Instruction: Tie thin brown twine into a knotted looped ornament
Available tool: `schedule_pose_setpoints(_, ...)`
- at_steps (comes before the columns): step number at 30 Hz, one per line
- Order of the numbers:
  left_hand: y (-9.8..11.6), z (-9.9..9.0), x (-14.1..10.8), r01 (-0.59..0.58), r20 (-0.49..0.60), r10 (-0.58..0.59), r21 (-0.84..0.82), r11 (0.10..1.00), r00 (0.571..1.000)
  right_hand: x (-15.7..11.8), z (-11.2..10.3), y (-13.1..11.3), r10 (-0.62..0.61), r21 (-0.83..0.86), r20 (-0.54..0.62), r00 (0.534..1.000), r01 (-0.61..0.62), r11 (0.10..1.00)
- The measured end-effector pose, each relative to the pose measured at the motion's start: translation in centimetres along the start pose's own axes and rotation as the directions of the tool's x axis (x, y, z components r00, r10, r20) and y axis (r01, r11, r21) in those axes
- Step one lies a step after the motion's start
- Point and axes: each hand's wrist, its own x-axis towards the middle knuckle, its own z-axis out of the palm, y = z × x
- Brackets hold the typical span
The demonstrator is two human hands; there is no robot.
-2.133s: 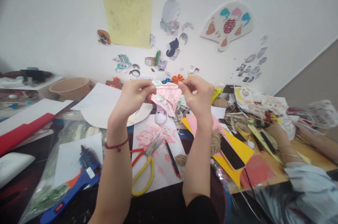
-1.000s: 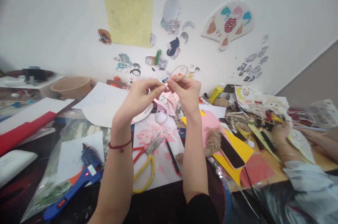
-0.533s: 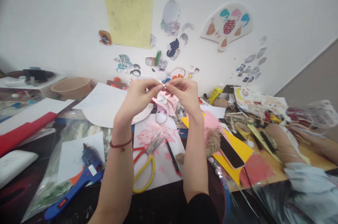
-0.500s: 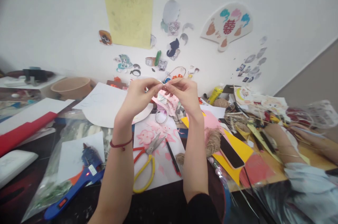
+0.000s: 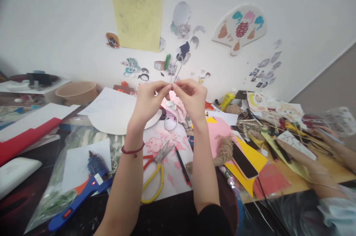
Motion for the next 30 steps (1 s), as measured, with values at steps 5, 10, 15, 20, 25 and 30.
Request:
schedule_pose_setpoints(5, 0.00, 0.21, -0.02, 0.013, 0.012, -0.013, -0.023, 1.000, 1.000, 0.05, -0.09, -0.24, 0.036, -0.004, 0.004, 0.999, -0.036, 0.999)
schedule_pose_setpoints(10, -0.07, 0.29, -0.05, 0.010, -0.004, -0.010, -0.002, 1.000, 1.000, 0.11, -0.05, -0.39, 0.060, 0.041, 0.022, 0.998, -0.061, 0.997)
schedule_pose_setpoints(15, -0.17, 0.44, -0.02, -0.024, 0.005, 0.023, 0.091, 0.996, 1.000, 0.08, -0.03, -0.20, 0.083, 0.053, 0.022, 0.996, -0.084, 0.995)
schedule_pose_setpoints(20, -0.30, 0.57, 0.01, -0.054, 0.023, 0.051, 0.132, 0.990, 0.998, 0.08, -0.22, 0.19, 0.093, 0.062, 0.016, 0.996, -0.094, 0.994)
schedule_pose_setpoints(25, -0.36, 0.67, 0.03, -0.030, 0.026, 0.028, 0.079, 0.996, 0.999, 0.18, -0.46, 0.24, 0.085, 0.091, 0.011, 0.996, -0.086, 0.992)
schedule_pose_setpoints(30, -0.29, 0.64, -0.03, 0.004, -0.005, -0.004, -0.009, 1.000, 1.000, 0.23, -0.65, -0.02, 0.079, 0.139, 0.030, 0.996, -0.082, 0.987)
